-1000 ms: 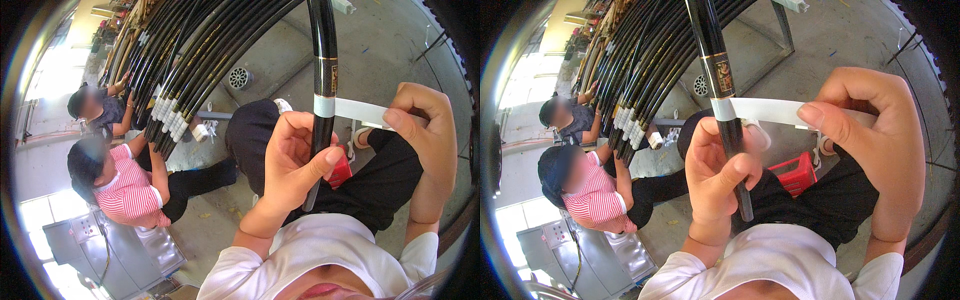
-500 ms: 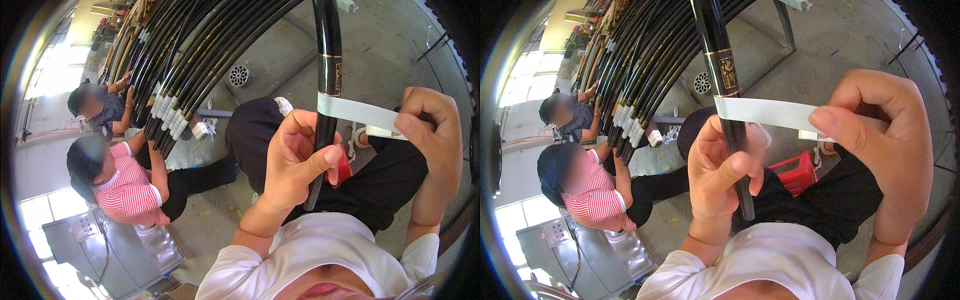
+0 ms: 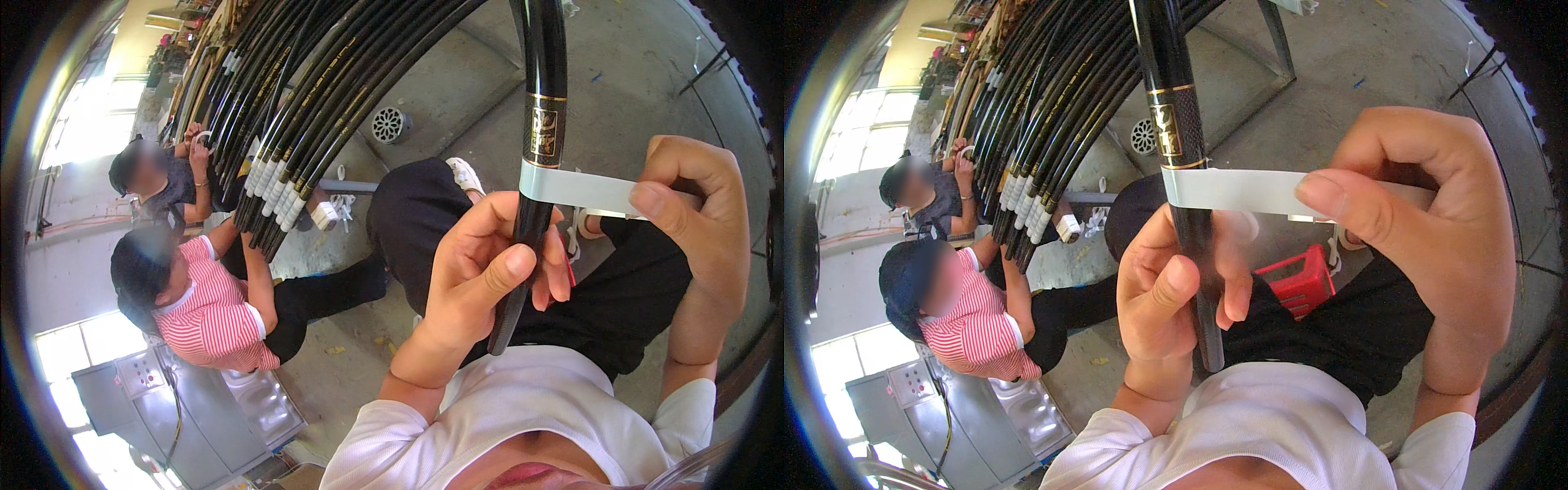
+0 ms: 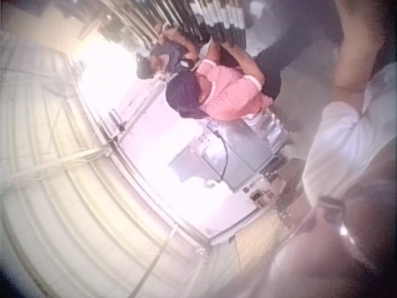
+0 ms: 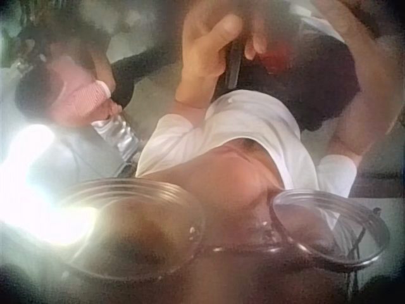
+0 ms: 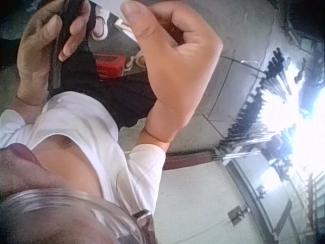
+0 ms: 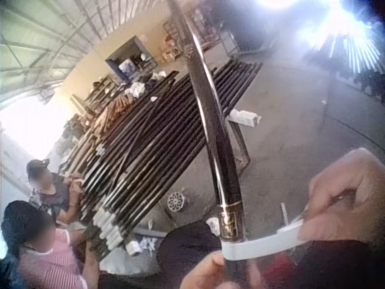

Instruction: The person wraps white tape around the grip section of several long black poles, handling each pole individually and placing it on a table with others once completed.

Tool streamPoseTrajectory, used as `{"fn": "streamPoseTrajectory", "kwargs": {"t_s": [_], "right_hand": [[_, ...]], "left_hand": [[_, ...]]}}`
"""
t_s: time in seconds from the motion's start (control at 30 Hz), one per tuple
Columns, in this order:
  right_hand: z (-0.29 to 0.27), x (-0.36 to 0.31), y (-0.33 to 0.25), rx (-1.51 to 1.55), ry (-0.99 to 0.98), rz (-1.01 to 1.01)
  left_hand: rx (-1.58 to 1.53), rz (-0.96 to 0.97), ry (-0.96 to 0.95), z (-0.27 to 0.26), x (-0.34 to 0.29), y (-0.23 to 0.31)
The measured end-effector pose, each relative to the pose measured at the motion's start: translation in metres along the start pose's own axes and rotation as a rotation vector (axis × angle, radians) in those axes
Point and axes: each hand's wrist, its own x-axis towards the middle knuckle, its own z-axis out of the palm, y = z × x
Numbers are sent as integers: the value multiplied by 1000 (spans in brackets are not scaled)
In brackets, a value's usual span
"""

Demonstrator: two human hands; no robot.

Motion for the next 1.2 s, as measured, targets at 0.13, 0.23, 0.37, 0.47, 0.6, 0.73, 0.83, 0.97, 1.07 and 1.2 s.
{"fn": "streamPoseTrajectory", "kwargs": {"t_s": [0.13, 0.23, 0.37, 0.47, 0.6, 0.73, 0.83, 0.97, 1.07, 1.2], "right_hand": [[2, 0, -2, -33, 0, -7], [3, -2, -1, -90, 7, -18], [3, -5, -5, -128, 12, -34], [6, -5, -4, -69, 18, -31], [15, 0, -5, 10, 13, -10], [15, 1, 1, 13, 18, 16], [13, -1, 2, -41, 26, 12], [12, -2, 2, -104, 55, -11], [14, -9, 2, -155, 102, -51], [18, -14, -2, -223, 159, -74]], "left_hand": [[-35, -1, 4, 2, -4, -2], [-45, 36, 42, 6, -5, -4], [18, 27, 14, 2, -4, -6], [35, 91, 6, 4, -4, -9], [149, 38, 159, 17, -5, -6], [162, 8, 202, 12, -4, -6], [237, 122, 193, 1, -1, -16], [213, 136, 252, 2, 1, -14], [244, 119, 308, 3, 3, -15], [269, 135, 257, -2, 1, -17]]}}
